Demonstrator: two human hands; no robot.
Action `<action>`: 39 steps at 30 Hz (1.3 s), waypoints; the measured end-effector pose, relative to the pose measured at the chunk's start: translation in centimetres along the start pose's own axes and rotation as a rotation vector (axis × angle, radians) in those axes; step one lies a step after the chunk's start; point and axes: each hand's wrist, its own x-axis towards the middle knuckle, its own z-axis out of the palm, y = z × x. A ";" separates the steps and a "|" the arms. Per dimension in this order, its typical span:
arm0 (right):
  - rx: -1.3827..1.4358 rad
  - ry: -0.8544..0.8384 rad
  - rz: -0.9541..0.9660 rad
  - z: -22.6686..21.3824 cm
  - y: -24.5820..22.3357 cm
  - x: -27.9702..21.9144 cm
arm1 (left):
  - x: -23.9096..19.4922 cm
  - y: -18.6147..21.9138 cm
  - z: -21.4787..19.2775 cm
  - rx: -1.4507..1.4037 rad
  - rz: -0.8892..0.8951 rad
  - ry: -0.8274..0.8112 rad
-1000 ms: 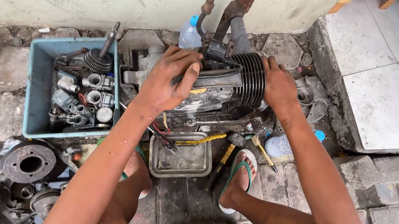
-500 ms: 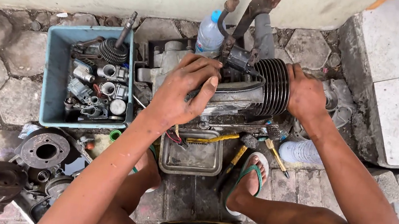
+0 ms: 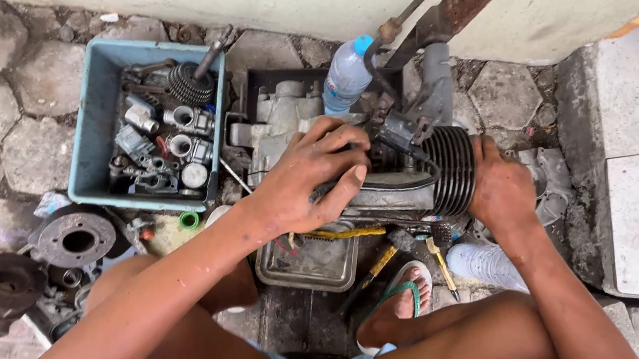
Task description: Cleaning and repairing a motorcycle engine block using a brush and a screwdriver
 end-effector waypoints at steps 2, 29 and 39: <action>-0.006 0.012 -0.014 1.7 0.5 0.1 | 0.0 -0.1 0.2 -0.010 -0.025 -0.006; 0.285 -0.107 0.106 -1.4 -1.0 -0.1 | -0.4 0.2 2.2 -0.015 -0.056 0.287; 0.453 -0.105 0.204 -6.2 -3.5 -4.8 | -1.3 2.6 2.1 0.243 -0.072 0.179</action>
